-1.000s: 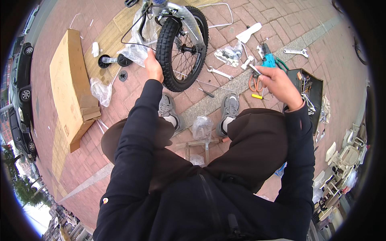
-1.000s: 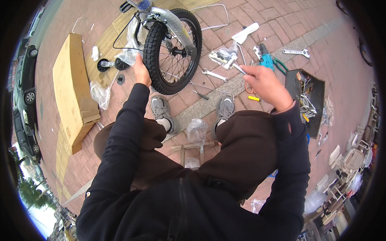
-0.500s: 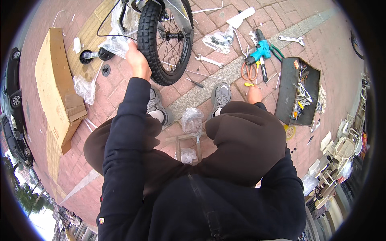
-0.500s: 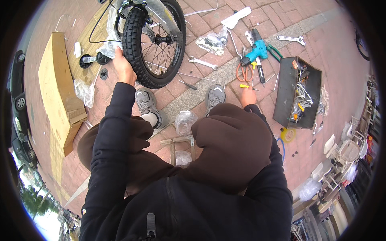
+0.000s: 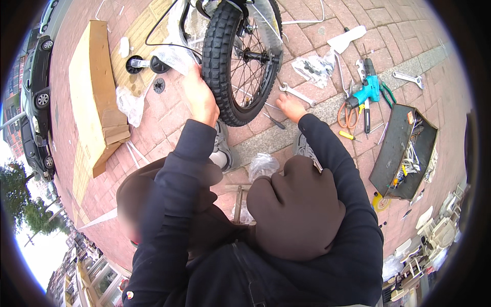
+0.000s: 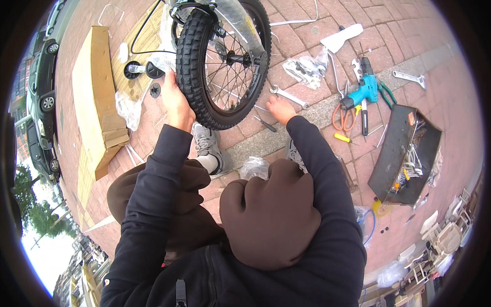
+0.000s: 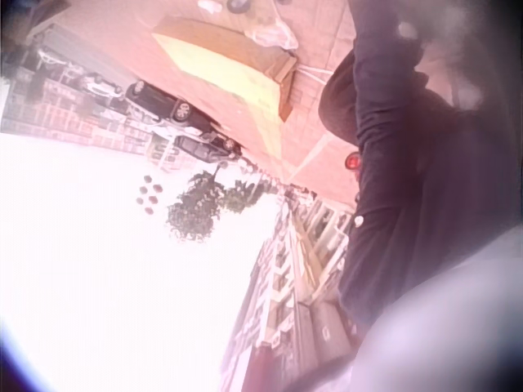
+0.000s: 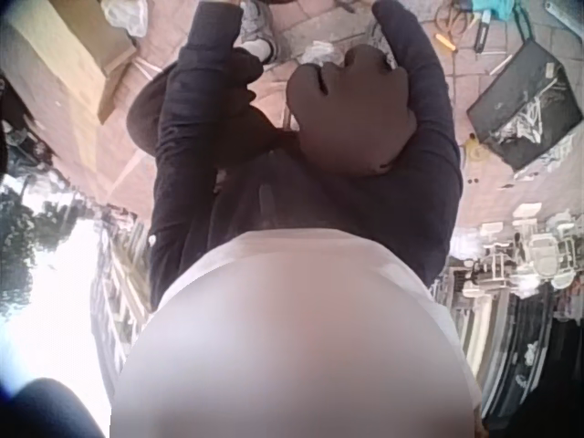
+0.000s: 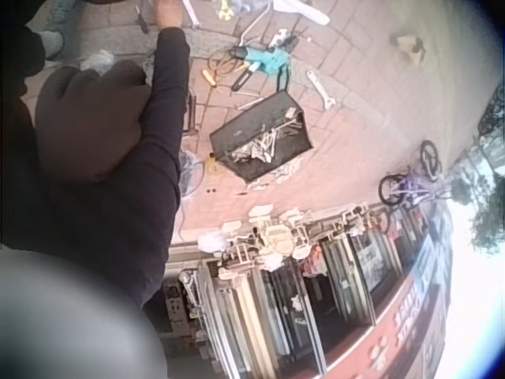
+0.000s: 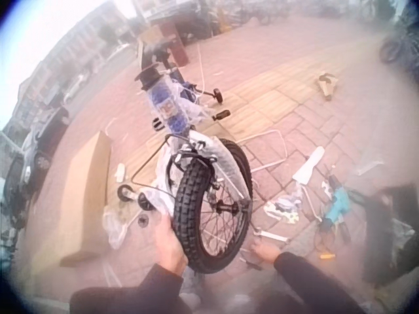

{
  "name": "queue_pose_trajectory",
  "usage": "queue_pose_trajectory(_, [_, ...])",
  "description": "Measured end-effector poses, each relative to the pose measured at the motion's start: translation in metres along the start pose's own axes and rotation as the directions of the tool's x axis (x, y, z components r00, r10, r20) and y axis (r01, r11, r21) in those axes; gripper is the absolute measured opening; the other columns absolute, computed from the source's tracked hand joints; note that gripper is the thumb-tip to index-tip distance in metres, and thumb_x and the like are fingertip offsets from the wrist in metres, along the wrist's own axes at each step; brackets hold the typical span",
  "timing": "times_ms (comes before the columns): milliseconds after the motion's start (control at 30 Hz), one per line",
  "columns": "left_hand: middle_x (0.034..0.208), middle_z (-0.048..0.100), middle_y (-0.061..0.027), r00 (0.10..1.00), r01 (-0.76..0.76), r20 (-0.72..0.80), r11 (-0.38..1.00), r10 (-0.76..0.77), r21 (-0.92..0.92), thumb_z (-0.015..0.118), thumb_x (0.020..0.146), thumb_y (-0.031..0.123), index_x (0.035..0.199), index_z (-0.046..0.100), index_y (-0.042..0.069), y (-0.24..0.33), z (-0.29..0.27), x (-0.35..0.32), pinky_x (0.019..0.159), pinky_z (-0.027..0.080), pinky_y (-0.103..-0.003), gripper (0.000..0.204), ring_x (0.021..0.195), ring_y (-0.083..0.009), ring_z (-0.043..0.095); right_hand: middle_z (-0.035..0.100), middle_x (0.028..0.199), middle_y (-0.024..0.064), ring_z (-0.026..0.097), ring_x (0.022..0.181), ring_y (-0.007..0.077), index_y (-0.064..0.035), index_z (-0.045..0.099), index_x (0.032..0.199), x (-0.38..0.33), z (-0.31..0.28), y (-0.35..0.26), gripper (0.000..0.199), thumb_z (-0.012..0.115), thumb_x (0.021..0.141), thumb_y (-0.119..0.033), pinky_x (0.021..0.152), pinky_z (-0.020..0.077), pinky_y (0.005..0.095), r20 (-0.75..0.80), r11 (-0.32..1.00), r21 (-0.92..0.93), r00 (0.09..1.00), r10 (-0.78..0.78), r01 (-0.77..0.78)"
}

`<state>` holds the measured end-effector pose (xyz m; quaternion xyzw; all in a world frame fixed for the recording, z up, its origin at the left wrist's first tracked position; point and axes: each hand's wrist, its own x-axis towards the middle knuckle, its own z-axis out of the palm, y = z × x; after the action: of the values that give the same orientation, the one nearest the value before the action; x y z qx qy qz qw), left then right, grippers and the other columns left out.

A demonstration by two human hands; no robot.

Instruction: The person assembles a bicycle front wheel by tightening spokes with a spoke wrench, then installs the wheel into the fork and secures it with a wrench. They remove protective plastic from the fork and wheel area using scissors.

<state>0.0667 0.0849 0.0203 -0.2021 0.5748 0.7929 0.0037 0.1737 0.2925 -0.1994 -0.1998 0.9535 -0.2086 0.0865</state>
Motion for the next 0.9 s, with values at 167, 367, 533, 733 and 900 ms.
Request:
queue_pose_trajectory(167, [0.074,0.054,-0.0018,0.999,0.005,0.038,1.000,-0.005,-0.007,0.040,0.094,0.024,0.081,0.054,0.003,-0.001,0.008,-0.005,0.063,0.041,-0.026,0.028,0.065,-0.0099,0.049,0.058,0.080,0.0162,0.059,0.077,0.0300,-0.0008,0.057,0.084,0.015,-0.054,-0.025,0.013,0.059,0.074,-0.008,0.067,0.0478,0.0353,0.050,0.654,0.698,0.931,0.361,-0.291])
queue_pose_trajectory(367, [0.076,0.057,-0.0024,1.000,0.024,-0.003,0.999,-0.024,-0.044,0.040,0.094,0.026,0.082,0.055,0.003,0.000,0.039,-0.030,0.061,0.042,-0.026,0.030,0.064,-0.0102,0.052,0.063,0.078,0.0148,0.061,0.073,0.0280,-0.0004,0.065,0.081,0.046,-0.108,-0.060,0.012,0.064,0.071,-0.006,0.066,0.0477,0.0333,-0.171,0.713,0.702,0.972,0.160,0.006])
queue_pose_trajectory(533, [0.076,0.057,-0.0023,1.000,0.021,-0.012,0.996,-0.022,-0.082,0.040,0.094,0.026,0.082,0.055,0.003,0.004,0.041,-0.030,0.061,0.043,-0.026,0.030,0.064,-0.0103,0.052,0.063,0.073,0.0148,0.063,0.068,0.0257,-0.0009,0.066,0.082,0.051,-0.109,-0.066,0.015,0.067,0.068,-0.007,0.064,0.0487,0.0332,0.016,0.617,0.767,0.967,0.253,-0.174])
queue_pose_trajectory(733, [0.077,0.057,-0.0020,1.000,-0.013,0.001,0.997,0.013,-0.077,0.041,0.094,0.025,0.084,0.056,0.002,0.001,0.034,-0.027,0.061,0.043,-0.026,0.029,0.064,-0.0101,0.052,0.063,0.070,0.0166,0.063,0.067,0.0268,-0.0005,0.067,0.080,0.058,-0.109,-0.058,0.016,0.067,0.065,-0.005,0.063,0.0488,0.0328,0.093,0.658,0.737,0.988,0.124,-0.152])
queue_pose_trajectory(900, [0.076,0.057,-0.0021,1.000,-0.013,-0.012,0.998,0.012,-0.055,0.040,0.095,0.025,0.083,0.056,0.002,0.001,0.030,-0.025,0.062,0.043,-0.026,0.031,0.064,-0.0099,0.051,0.063,0.073,0.0178,0.063,0.072,0.0289,0.0003,0.067,0.082,0.059,-0.107,-0.058,0.017,0.063,0.066,-0.004,0.067,0.0487,0.0337,0.248,0.506,0.808,0.953,0.174,-0.303])
